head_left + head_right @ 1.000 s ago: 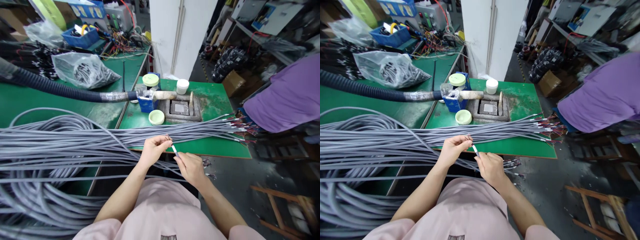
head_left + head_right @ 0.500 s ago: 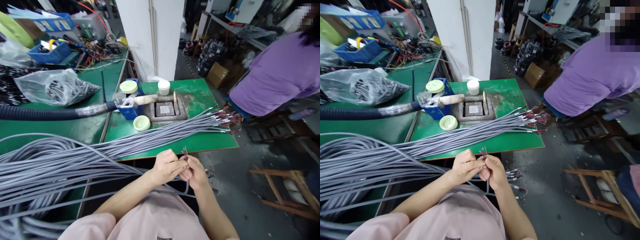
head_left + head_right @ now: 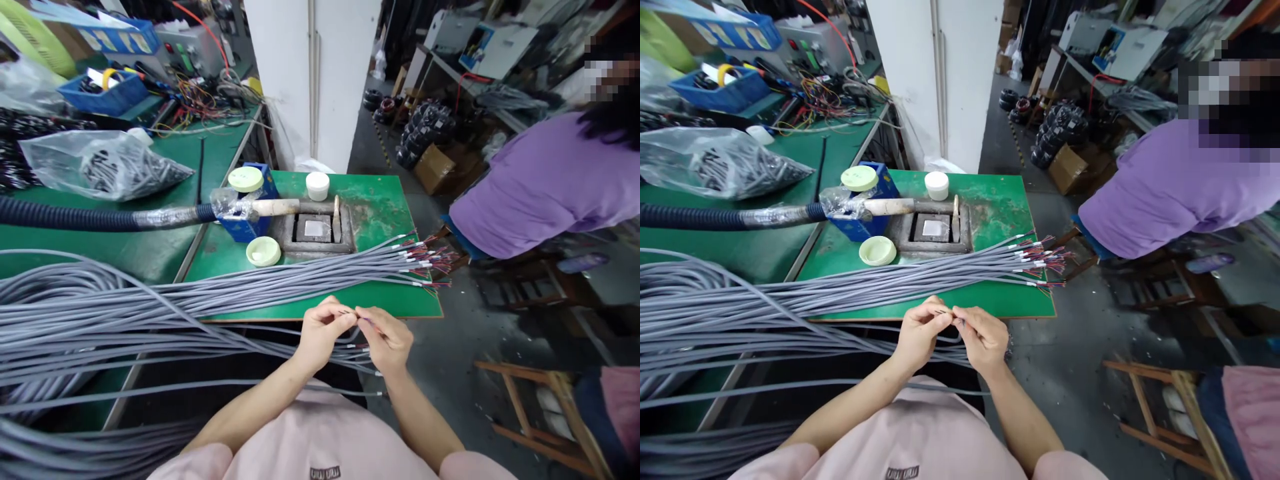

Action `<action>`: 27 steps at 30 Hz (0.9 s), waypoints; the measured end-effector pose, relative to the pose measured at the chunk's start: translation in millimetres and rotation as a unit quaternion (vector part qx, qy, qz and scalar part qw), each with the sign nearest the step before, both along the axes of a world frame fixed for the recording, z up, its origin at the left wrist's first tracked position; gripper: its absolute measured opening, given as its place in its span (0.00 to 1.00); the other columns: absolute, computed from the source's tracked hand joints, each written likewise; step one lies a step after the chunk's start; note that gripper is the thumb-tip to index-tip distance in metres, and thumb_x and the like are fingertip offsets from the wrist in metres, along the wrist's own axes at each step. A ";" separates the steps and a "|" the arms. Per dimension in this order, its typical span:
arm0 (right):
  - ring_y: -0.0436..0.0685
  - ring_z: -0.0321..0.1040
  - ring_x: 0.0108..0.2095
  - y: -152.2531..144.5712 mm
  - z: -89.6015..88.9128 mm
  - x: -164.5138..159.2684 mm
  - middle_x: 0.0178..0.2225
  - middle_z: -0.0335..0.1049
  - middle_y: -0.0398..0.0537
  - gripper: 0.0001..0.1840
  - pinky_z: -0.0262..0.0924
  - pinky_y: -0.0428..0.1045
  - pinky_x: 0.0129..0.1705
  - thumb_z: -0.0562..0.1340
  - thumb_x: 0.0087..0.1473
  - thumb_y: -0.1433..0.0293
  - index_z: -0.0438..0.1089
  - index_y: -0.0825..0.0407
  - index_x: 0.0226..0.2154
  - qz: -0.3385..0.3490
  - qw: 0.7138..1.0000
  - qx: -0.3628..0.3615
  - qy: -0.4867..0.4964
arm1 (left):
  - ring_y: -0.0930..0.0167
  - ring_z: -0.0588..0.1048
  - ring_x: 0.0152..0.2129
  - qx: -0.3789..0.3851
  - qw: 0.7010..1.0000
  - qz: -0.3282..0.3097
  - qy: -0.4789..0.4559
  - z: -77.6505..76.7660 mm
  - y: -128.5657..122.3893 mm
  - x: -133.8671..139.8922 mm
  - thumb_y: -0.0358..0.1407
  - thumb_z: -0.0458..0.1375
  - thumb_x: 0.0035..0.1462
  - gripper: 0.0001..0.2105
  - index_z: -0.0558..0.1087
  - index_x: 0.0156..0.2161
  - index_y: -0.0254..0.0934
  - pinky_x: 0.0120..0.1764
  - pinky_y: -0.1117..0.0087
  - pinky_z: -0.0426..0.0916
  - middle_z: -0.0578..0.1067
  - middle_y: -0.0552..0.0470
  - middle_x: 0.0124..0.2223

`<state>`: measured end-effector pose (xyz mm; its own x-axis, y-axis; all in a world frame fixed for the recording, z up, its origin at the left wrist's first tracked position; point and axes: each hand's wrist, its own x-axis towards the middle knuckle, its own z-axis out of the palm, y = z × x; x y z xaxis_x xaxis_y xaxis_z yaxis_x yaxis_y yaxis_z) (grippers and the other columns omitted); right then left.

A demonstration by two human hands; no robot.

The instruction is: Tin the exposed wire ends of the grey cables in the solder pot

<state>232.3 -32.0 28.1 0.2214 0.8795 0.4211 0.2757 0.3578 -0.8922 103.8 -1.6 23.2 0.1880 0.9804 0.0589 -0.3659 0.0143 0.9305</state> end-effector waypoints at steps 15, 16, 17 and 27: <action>0.49 0.64 0.23 18.6 -0.8 -47.3 0.23 0.65 0.42 0.09 0.61 0.46 0.29 0.55 0.58 0.65 0.66 0.51 0.29 0.020 0.994 -0.062 -0.085 | 0.76 0.65 0.21 -0.012 0.997 0.043 0.055 -1.8 8.0 -49.1 0.40 0.64 0.49 0.09 0.79 0.32 0.37 0.27 0.73 0.63 0.72 0.53 0.25; 0.49 0.62 0.23 26.6 4.6 -52.2 0.23 0.65 0.42 0.10 0.59 0.46 0.28 0.55 0.58 0.64 0.65 0.51 0.29 0.022 0.993 -0.071 -0.092 | 0.77 0.64 0.20 0.000 0.997 0.049 0.062 -1.9 11.0 -57.3 0.40 0.64 0.48 0.10 0.79 0.35 0.37 0.26 0.73 0.62 0.71 0.54 0.25; 0.49 0.60 0.22 36.5 11.0 -57.2 0.22 0.64 0.41 0.11 0.58 0.46 0.28 0.55 0.57 0.63 0.65 0.51 0.28 0.024 0.991 -0.080 -0.103 | 0.77 0.63 0.20 0.019 0.995 0.057 0.077 -2.8 14.3 -66.4 0.40 0.64 0.49 0.12 0.78 0.38 0.37 0.26 0.74 0.62 0.71 0.55 0.24; 0.49 0.53 0.22 167.3 46.1 -122.4 0.18 0.58 0.41 0.13 0.44 0.46 0.27 0.55 0.52 0.66 0.63 0.53 0.20 0.147 0.882 -0.114 -0.433 | 0.73 0.68 0.25 0.258 0.882 0.142 0.368 -52.0 42.5 -143.2 0.35 0.53 0.59 0.08 0.75 0.35 0.37 0.32 0.71 0.63 0.72 0.52 0.26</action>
